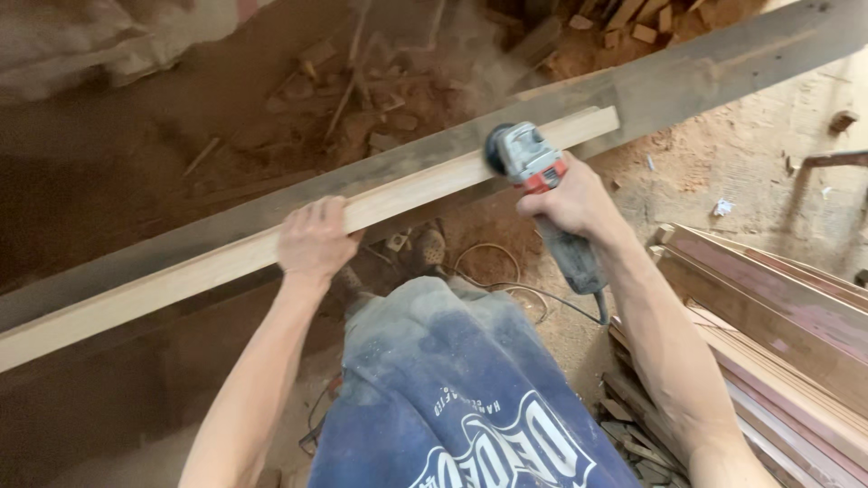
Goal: The person sands a long wooden plank using an angle grinder, then sets it aside. The person then picks up a circular saw and cuts a smaller wooden plank. The person is wearing sandals.
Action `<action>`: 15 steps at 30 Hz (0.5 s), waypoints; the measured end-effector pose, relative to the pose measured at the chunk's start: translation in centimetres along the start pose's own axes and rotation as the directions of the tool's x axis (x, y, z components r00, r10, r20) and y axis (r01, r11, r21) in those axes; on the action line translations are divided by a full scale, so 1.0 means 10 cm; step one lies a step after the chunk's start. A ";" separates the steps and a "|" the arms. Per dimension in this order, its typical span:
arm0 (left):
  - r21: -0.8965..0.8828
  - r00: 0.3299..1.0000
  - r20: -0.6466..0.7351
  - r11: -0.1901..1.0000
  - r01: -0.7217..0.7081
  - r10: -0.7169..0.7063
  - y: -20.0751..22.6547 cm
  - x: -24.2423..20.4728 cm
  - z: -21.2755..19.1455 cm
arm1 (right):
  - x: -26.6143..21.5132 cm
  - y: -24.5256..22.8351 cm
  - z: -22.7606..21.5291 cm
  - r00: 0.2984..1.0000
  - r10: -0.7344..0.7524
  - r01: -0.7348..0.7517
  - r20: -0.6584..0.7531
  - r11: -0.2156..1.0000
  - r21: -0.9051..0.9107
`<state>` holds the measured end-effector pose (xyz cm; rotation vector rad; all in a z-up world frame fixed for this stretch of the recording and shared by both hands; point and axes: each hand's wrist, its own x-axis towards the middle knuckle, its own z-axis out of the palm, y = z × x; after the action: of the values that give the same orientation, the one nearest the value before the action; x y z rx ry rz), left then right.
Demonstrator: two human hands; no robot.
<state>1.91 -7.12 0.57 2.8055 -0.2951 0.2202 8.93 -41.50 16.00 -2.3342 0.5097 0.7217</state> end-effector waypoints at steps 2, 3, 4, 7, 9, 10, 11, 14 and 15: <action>0.020 1.000 0.026 1.000 0.003 -0.003 0.00 0.00 -0.02 | 0.09 0.22 -0.26 1.000 -0.007 0.008 -0.015 0.999 0.049; 0.025 0.999 0.038 1.000 0.003 -0.004 0.00 0.00 -0.02 | 0.14 0.32 -0.39 1.000 -0.005 0.006 -0.018 0.997 0.076; 0.034 0.999 0.049 0.999 0.007 -0.008 0.01 0.00 -0.03 | 0.19 0.41 -0.51 1.000 -0.007 0.009 -0.018 0.995 0.103; 0.065 1.000 -0.010 0.998 -0.009 0.009 0.05 0.00 -0.07 | 0.32 0.62 -0.80 0.992 0.120 -0.115 -0.043 0.987 0.109; 0.053 1.000 0.024 0.999 0.000 -0.001 0.07 0.02 -0.08 | 0.35 0.71 -0.88 0.996 0.070 -0.063 -0.060 0.991 0.120; 0.048 0.999 0.042 0.999 0.005 -0.007 0.07 0.01 -0.10 | 0.35 0.73 -0.88 0.997 0.046 -0.037 -0.067 0.991 0.125; 0.050 0.999 0.033 0.999 0.001 -0.003 0.07 0.01 -0.10 | 0.35 0.75 -0.87 0.997 0.047 -0.038 -0.066 0.991 0.128; 0.047 1.000 -0.009 0.999 -0.007 0.007 0.07 0.00 -0.08 | 0.30 0.70 -0.70 0.998 0.003 0.005 -0.067 0.992 0.127; 0.037 1.000 -0.028 0.999 -0.008 0.009 0.07 0.00 -0.07 | 0.26 0.65 -0.61 0.997 -0.038 0.046 -0.071 0.992 0.120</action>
<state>1.66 -7.52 1.39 2.8355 -0.2995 0.2703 9.79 -50.71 15.34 -2.2555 0.5183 0.5760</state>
